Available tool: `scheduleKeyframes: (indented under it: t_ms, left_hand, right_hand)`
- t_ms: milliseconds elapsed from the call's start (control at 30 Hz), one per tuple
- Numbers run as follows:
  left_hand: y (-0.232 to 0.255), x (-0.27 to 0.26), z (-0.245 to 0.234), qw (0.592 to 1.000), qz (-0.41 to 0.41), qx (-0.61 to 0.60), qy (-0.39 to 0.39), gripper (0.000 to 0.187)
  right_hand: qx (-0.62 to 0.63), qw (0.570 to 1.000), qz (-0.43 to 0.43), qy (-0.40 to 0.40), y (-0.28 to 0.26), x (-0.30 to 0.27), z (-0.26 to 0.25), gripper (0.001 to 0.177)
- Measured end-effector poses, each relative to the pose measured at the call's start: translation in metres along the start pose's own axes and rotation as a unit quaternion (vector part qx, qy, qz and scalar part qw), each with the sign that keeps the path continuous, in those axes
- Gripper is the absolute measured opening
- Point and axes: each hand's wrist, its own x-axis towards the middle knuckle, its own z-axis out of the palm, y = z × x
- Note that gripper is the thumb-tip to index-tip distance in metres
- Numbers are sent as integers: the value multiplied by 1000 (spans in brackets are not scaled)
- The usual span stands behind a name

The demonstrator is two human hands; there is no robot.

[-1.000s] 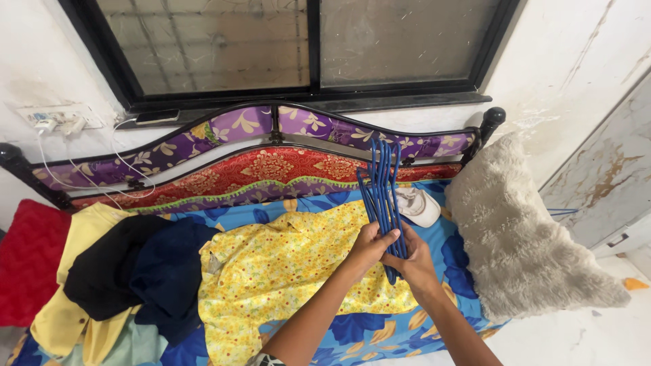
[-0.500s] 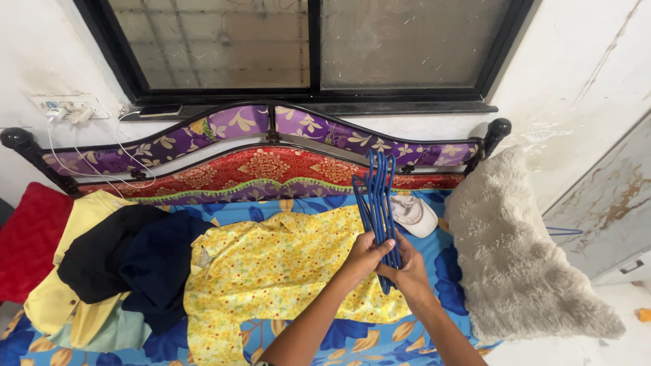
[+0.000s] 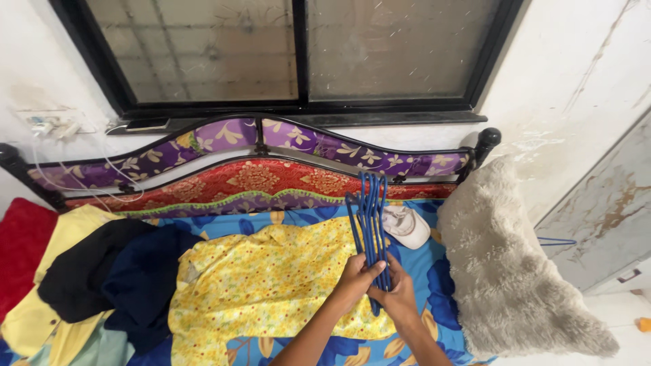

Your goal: The person removes several blue plastic hangers from a closet rod, stacks them together, and places the bundle on a nearby bed. The person handles the hangers by hand throughout the task.

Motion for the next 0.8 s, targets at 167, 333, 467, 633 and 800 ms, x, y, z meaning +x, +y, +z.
scheduleKeyframes:
  t_ms: [167, 333, 467, 633, 800]
  left_hand:
    - [-13, 2, -3, 1000, -15, 5, 6, 15]
    - [-22, 5, 1, 999, 0, 35, 20, 15]
    - [-23, -1, 3, 999, -25, -24, 9, 15]
    - [-33, 0, 10, 998, -36, -28, 36, 20]
    - [-52, 3, 14, 998, -19, -55, 29, 21]
  right_hand:
    - [11, 1000, 26, 9, 10, 3, -3, 87]
    - [12, 999, 14, 27, 27, 4, -5, 89]
    - [21, 999, 21, 45, 43, 8, -9, 89]
    - [12, 998, 19, 66, 63, 9, -17, 90]
    - [8, 997, 4, 80, 73, 7, -24, 88]
